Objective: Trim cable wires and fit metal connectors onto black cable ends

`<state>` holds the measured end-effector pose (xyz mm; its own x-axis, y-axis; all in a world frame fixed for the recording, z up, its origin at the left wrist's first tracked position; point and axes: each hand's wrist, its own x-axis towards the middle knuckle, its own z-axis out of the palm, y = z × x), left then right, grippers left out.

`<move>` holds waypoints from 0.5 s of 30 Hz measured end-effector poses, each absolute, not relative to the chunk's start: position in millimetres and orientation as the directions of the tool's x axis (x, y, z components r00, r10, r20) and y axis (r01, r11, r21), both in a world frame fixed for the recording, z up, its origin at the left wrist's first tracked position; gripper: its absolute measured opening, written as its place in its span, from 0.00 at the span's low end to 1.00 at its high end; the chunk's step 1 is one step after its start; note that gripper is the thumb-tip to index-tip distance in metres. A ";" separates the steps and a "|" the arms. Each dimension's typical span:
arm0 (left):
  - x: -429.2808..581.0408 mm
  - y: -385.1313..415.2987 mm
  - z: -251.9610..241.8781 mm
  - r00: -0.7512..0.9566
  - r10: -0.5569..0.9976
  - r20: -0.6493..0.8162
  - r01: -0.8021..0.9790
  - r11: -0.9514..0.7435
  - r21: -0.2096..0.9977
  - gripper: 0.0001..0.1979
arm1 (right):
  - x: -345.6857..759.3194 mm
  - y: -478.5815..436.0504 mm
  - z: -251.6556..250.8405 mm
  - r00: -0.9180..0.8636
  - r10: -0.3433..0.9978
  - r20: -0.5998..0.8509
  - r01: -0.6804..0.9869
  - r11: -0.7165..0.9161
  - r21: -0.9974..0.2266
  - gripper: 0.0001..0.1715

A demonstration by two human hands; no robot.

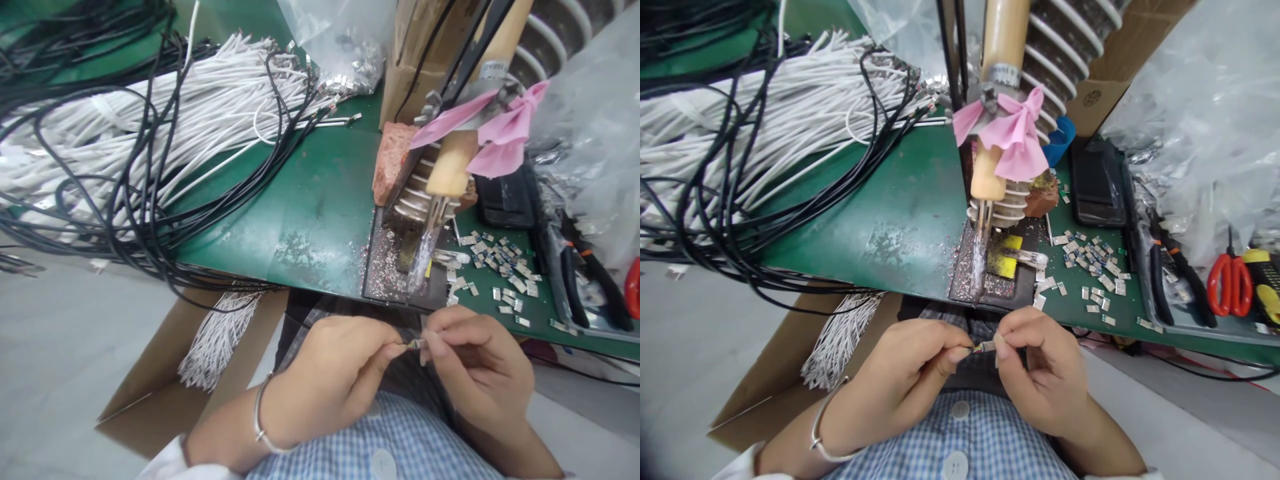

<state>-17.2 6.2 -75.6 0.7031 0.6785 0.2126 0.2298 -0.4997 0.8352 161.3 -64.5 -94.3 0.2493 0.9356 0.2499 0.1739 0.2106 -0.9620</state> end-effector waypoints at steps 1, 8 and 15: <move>-17.1 5.4 -75.9 0.702 0.681 0.208 0.228 -0.492 0.840 0.07 | 161.1 -65.1 -93.5 0.247 0.941 0.231 0.151 0.198 -0.968 0.11; -18.2 2.0 -78.3 0.692 0.688 0.222 0.213 -0.488 0.847 0.06 | 160.7 -66.8 -92.3 0.220 0.951 0.219 0.104 0.200 -0.974 0.11; -20.0 -1.4 -77.1 0.693 0.688 0.213 0.215 -0.480 0.851 0.08 | 160.0 -71.9 -90.4 0.199 0.955 0.219 0.081 0.206 -0.975 0.11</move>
